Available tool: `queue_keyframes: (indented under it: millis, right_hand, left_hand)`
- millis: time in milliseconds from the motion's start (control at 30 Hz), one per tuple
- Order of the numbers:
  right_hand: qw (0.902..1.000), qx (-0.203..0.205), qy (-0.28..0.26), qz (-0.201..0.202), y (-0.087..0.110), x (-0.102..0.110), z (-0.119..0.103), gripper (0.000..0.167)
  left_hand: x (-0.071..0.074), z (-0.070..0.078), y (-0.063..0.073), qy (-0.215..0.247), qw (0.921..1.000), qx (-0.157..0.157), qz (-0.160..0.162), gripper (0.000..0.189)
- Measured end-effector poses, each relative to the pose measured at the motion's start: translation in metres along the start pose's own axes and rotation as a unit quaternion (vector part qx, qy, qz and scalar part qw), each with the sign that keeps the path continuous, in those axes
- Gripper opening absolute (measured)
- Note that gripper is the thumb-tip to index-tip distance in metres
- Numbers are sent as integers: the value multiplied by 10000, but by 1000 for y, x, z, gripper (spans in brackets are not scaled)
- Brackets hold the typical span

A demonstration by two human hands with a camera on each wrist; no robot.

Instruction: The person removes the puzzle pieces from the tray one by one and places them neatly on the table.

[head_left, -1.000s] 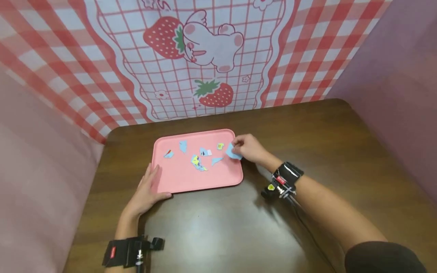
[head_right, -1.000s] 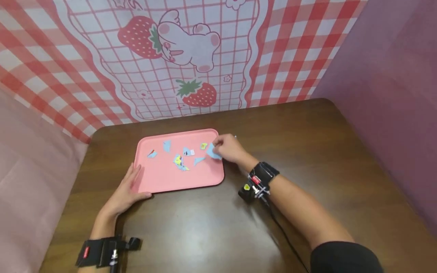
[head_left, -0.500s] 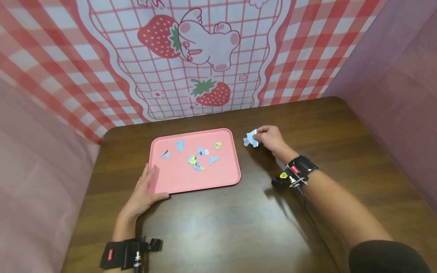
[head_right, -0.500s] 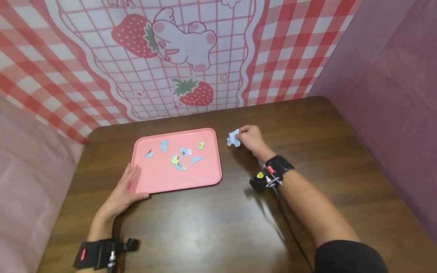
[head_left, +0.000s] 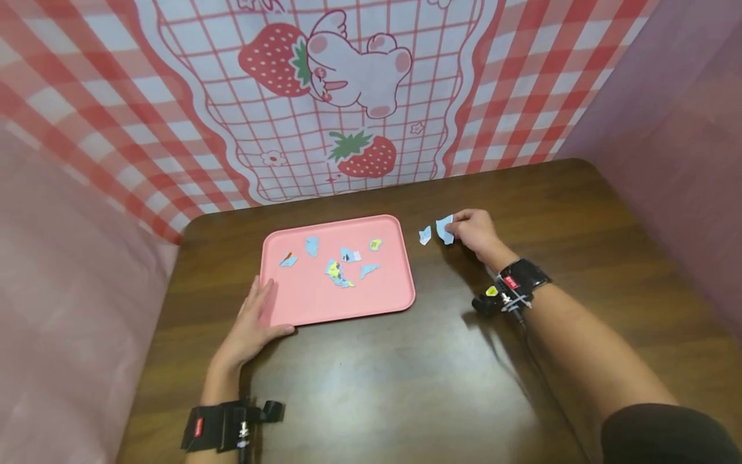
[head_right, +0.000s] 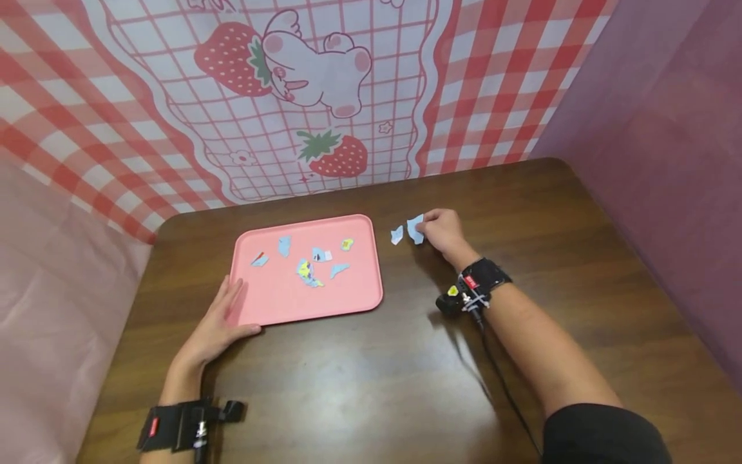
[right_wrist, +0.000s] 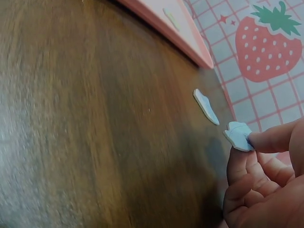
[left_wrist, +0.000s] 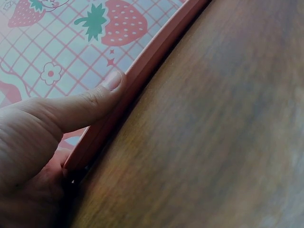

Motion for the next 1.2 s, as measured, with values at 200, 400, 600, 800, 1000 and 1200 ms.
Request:
queue_keyframes:
  millis: [200,400,600,800,1000,1200]
  right_hand:
    - [9974,54,715,22,-2,3,5,18]
    - [9925,173,1212,-1,-4,4,1,20]
    - [9871,402,1551,13,-5,3,-1,29]
    - [9796,706,1881,83,-7,2,2,34]
    - [9771,707,2005,72,-9,2,3,35]
    - [9753,695,2098,-30,-7,-1,2,37]
  left_hand:
    - [-2,-3,2,-58,10000,33,6,110]
    - [-2,-3,0,-64,10000,33,35,110]
    - [-3,-1,-2,-20,10000,47,17,111]
    - [-3,1,-4,-26,10000,-16,15,111]
    - [-2,0,-7,-45,10000,16,31,112]
    - [0,-3,-5,5,9999,99,15,111]
Point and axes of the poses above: each hand's wrist, its own y-axis away from the middle knuckle, its own x-axis out of the back of the hand, z = x × y, the point moved 4 cm from there along -y, towards the middle knuckle, and after that the axes turned 11 degrees about x, right-handed, at the moved point
